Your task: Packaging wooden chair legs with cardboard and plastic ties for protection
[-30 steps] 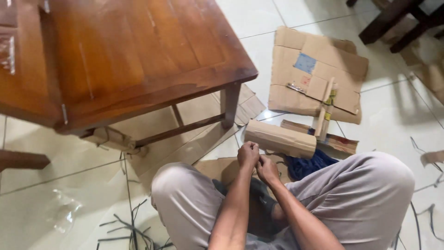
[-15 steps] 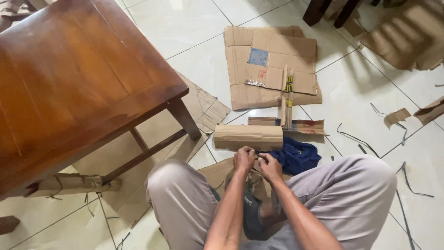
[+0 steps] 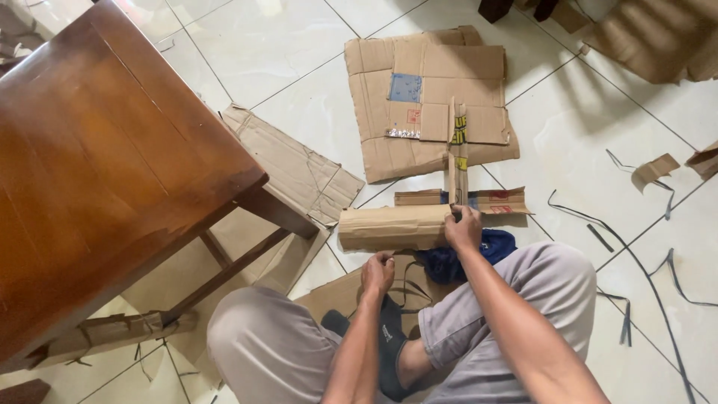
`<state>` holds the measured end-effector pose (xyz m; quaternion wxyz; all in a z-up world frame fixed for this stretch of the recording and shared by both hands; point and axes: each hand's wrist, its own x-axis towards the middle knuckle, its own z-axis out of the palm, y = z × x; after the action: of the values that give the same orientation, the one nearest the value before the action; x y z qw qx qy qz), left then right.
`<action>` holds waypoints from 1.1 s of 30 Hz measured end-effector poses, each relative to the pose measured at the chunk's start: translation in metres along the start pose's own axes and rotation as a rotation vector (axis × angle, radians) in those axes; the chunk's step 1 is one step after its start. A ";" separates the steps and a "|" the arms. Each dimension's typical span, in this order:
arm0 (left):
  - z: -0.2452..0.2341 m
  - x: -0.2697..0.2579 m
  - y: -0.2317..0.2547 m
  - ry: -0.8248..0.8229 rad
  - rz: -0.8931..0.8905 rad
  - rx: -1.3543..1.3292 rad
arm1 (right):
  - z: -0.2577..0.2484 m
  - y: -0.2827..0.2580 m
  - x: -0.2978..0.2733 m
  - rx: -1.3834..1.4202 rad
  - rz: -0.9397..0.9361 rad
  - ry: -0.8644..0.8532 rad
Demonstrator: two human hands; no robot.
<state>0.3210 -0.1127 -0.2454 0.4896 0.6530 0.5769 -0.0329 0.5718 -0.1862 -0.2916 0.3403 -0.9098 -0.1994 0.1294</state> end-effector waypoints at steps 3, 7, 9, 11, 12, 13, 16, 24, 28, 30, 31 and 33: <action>0.013 0.021 -0.020 -0.043 -0.019 0.038 | 0.010 0.007 0.017 0.007 -0.023 -0.094; 0.028 0.031 -0.034 -0.076 -0.003 0.108 | 0.029 0.021 0.035 0.007 0.025 -0.205; 0.024 0.023 -0.029 -0.136 -0.008 0.122 | 0.042 0.034 0.045 -0.017 0.134 -0.272; 0.026 0.029 -0.037 -0.138 0.008 0.122 | 0.036 0.024 0.041 -0.014 0.143 -0.261; 0.028 0.032 -0.040 -0.144 0.027 0.123 | 0.032 0.019 0.039 -0.013 0.154 -0.247; 0.024 0.027 -0.036 -0.142 0.026 0.121 | 0.021 0.006 0.029 -0.015 0.152 -0.248; 0.021 0.021 -0.032 -0.137 0.033 0.120 | 0.004 -0.014 0.013 0.047 0.096 -0.181; 0.024 0.016 -0.040 -0.166 0.023 0.128 | 0.017 0.004 0.024 0.140 -0.028 -0.101; 0.016 0.013 -0.043 -0.162 0.008 0.112 | 0.031 0.008 0.042 0.238 0.174 -0.155; 0.012 0.012 -0.047 -0.151 -0.010 0.109 | 0.039 0.010 0.045 0.479 0.278 -0.122; 0.009 0.008 -0.047 -0.146 -0.014 0.105 | 0.036 0.001 0.041 0.477 0.275 -0.129; 0.005 0.002 -0.047 -0.141 -0.023 0.093 | 0.027 -0.018 0.036 0.409 0.295 -0.085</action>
<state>0.2876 -0.1211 -0.2777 0.4977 0.6645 0.5463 -0.1112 0.5886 -0.1427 -0.3032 0.4862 -0.8350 -0.0483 0.2532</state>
